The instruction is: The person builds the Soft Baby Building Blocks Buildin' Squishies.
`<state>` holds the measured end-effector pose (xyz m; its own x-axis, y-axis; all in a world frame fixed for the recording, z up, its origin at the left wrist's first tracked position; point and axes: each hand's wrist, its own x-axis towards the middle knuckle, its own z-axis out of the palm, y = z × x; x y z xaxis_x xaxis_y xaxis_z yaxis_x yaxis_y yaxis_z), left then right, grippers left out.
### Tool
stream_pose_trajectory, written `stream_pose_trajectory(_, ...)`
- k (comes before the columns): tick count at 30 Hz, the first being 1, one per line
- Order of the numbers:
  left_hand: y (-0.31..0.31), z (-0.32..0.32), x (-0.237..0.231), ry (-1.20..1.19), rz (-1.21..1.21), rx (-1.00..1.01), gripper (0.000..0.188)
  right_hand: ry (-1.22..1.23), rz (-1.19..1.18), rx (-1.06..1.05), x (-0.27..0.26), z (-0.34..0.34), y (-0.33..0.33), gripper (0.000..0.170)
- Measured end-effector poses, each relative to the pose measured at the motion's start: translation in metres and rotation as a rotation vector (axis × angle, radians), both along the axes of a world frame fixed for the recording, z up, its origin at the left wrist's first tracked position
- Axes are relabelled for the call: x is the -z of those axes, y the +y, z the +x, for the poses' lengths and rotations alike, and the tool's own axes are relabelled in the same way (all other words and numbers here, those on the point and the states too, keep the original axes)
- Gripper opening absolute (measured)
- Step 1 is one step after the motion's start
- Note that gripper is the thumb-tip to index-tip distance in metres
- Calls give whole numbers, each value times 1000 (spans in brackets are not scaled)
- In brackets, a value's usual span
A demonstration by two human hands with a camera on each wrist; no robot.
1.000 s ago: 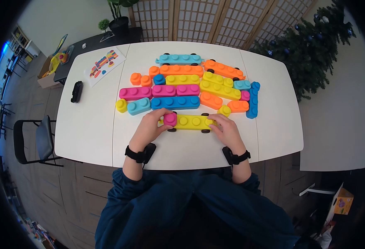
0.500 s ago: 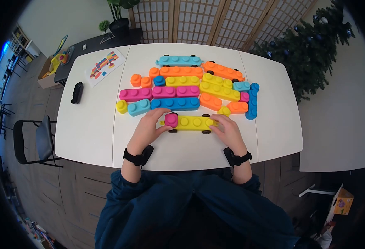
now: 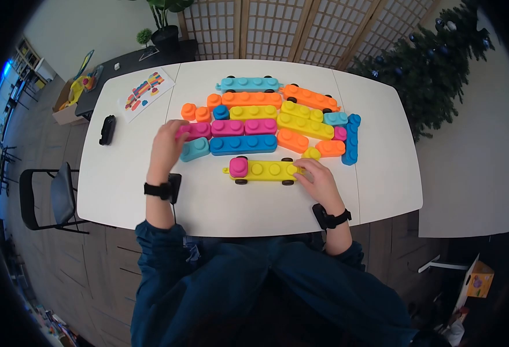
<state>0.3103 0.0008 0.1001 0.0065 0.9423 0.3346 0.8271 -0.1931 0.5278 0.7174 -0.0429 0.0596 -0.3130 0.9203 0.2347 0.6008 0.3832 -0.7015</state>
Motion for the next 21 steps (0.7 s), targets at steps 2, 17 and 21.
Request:
stream_pose_trajectory(2, 16, -27, 12, 140, 41, -37, 29, -4, 10, 3, 0, 1, 0, 26)
stream_pose_trajectory(17, 9, -20, -29, 198, 122, -202, 24, -34, 70, 28, -11, 2, 3, 44)
stream_pose_trajectory(21, -16, 35, -55, 55, 182, 24, 27, 99, 89, 29, -29, -7, 6, 54)
